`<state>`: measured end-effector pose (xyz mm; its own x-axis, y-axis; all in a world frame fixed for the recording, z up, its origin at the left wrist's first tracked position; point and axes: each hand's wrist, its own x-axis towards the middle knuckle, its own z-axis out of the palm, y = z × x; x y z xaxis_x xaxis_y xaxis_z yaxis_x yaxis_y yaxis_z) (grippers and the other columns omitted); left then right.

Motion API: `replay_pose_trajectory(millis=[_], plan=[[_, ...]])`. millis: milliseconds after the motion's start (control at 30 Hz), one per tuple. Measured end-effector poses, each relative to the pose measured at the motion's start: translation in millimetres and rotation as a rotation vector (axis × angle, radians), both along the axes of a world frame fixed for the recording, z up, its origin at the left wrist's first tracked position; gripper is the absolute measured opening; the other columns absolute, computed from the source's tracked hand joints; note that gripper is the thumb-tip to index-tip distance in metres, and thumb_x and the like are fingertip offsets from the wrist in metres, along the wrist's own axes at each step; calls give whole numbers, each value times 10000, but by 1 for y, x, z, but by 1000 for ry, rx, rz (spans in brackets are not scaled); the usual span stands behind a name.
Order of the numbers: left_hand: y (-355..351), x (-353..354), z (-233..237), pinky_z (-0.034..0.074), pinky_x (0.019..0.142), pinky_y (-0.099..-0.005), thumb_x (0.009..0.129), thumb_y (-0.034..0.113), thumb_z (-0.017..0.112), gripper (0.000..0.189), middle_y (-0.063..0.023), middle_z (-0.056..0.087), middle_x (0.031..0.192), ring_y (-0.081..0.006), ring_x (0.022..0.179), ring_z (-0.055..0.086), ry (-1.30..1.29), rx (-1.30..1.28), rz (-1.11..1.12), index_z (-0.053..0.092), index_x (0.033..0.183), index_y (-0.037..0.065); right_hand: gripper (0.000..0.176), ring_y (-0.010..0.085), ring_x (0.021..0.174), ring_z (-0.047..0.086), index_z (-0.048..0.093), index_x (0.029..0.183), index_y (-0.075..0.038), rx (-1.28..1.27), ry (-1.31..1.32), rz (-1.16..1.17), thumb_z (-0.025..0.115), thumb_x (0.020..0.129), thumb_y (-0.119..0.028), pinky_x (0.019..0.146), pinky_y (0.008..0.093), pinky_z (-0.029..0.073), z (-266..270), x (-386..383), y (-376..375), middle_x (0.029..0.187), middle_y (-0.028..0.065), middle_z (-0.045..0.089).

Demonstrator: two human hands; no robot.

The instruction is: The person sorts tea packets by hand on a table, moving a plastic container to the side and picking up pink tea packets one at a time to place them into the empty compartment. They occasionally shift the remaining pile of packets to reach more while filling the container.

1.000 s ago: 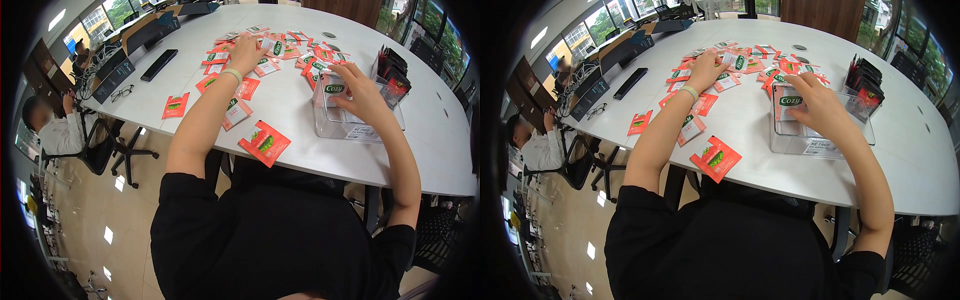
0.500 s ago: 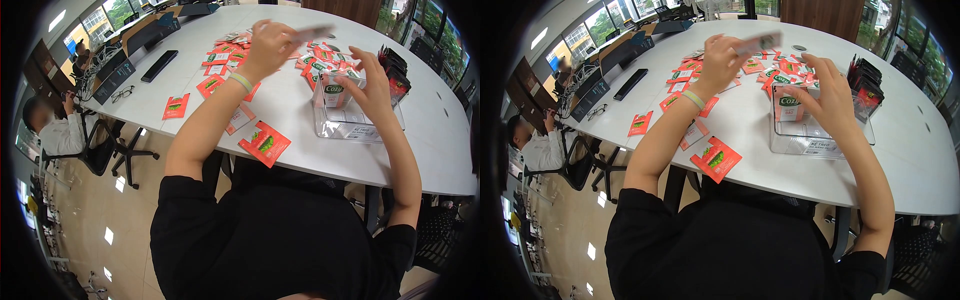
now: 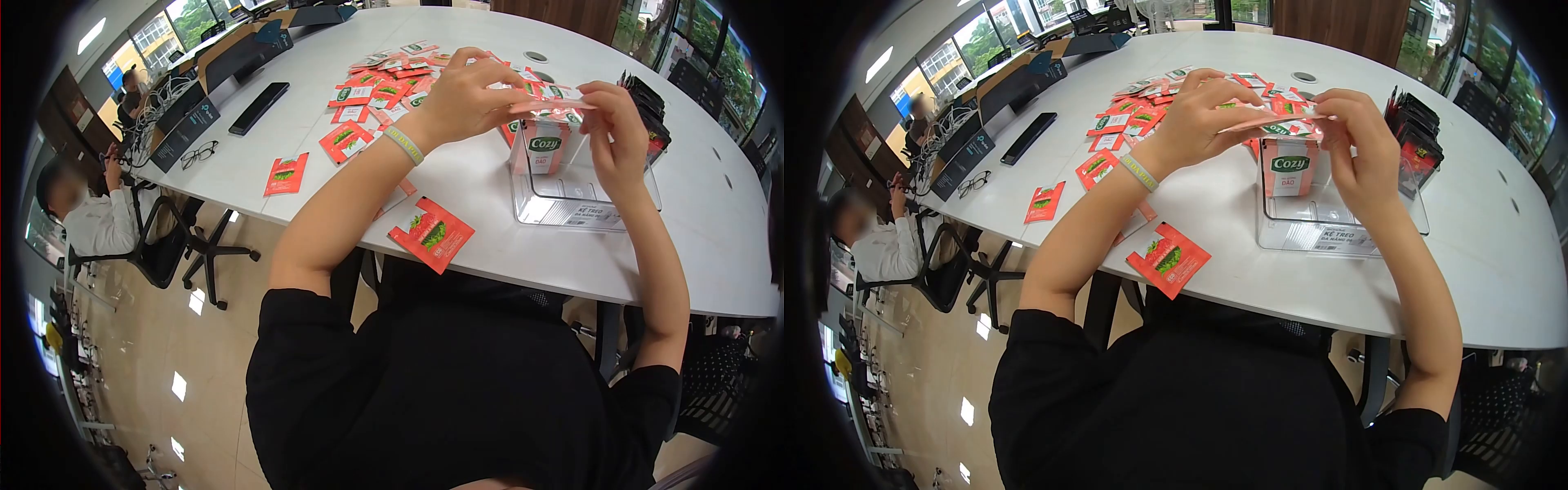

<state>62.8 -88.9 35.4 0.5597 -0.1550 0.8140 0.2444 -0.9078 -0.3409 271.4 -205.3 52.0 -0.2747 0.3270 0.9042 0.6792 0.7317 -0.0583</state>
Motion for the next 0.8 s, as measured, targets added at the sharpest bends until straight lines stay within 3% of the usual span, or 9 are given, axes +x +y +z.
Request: replay_pose_trajectory(millis=[67, 200, 300, 367, 400, 467, 533, 600, 800], plan=[[-1, 0, 2, 363, 924, -395, 797, 330, 659, 222, 25, 627, 981, -148, 908, 571, 15, -9, 19, 689, 977, 203, 188, 108, 689, 569, 558, 989, -5, -169, 272, 132, 498, 843, 98, 537, 206, 452, -3, 2, -1, 973, 79, 571], [12, -13, 7, 361, 914, -384, 835, 392, 604, 266, -8, 611, 1039, -174, 901, 576, -52, -114, 173, 686, 971, 179, 223, 105, 650, 554, 541, 1031, -3, -126, 298, 174, 454, 859, 110, 522, 196, 444, -5, 4, 3, 931, 73, 559], [36, -31, 3, 358, 918, -395, 847, 431, 571, 320, -58, 582, 1119, -205, 942, 582, -83, -243, 343, 682, 979, 162, 225, 110, 638, 554, 557, 999, 10, -52, 164, 90, 457, 830, 120, 521, 212, 444, 1, 0, -3, 887, 81, 551], [51, -42, -5, 357, 926, -430, 829, 465, 576, 371, -87, 557, 1171, -227, 1011, 571, -81, -443, 606, 681, 994, 149, 226, 119, 642, 561, 577, 957, 15, -61, -78, 46, 475, 784, 118, 526, 227, 443, 4, 1, -6, 868, 91, 548], [57, -46, -9, 357, 926, -430, 829, 465, 576, 371, -87, 557, 1171, -227, 1011, 571, -81, -443, 606, 681, 994, 149, 226, 119, 642, 561, 577, 957, 15, -62, -78, 47, 475, 784, 118, 526, 227, 443, 4, 1, -5, 868, 91, 548], [67, -55, -18, 377, 912, -450, 818, 520, 561, 442, -116, 528, 1213, -247, 1070, 552, 32, -570, 766, 674, 1020, 144, 253, 157, 641, 567, 577, 973, 3, -216, -128, 52, 532, 738, 86, 568, 260, 460, 2, 1, -5, 866, 102, 538], [75, -61, -26, 379, 910, -452, 810, 540, 558, 468, -122, 520, 1222, -252, 1076, 550, 71, -624, 803, 670, 1031, 142, 276, 176, 641, 570, 577, 981, -3, -293, -152, 54, 561, 715, 70, 589, 276, 469, 0, -1, -4, 866, 108, 533], [80, -65, -30, 381, 909, -454, 801, 559, 555, 495, -128, 512, 1231, -257, 1083, 547, 112, -678, 839, 665, 1041, 141, 414, 228, 685, 584, 542, 1084, -33, -585, -253, -65, 643, 685, 8, 638, 324, 482, -1, -4, -5, 929, 116, 529], [82, -69, -28, 352, 935, -462, 770, 580, 571, 539, -147, 504, 1237, -280, 1098, 536, 176, -899, 842, 649, 1068, 139, 584, 256, 797, 606, 505, 1169, -82, -638, -281, -222, 743, 637, -115, 682, 361, 488, -1, -5, -4, 988, 101, 529]])
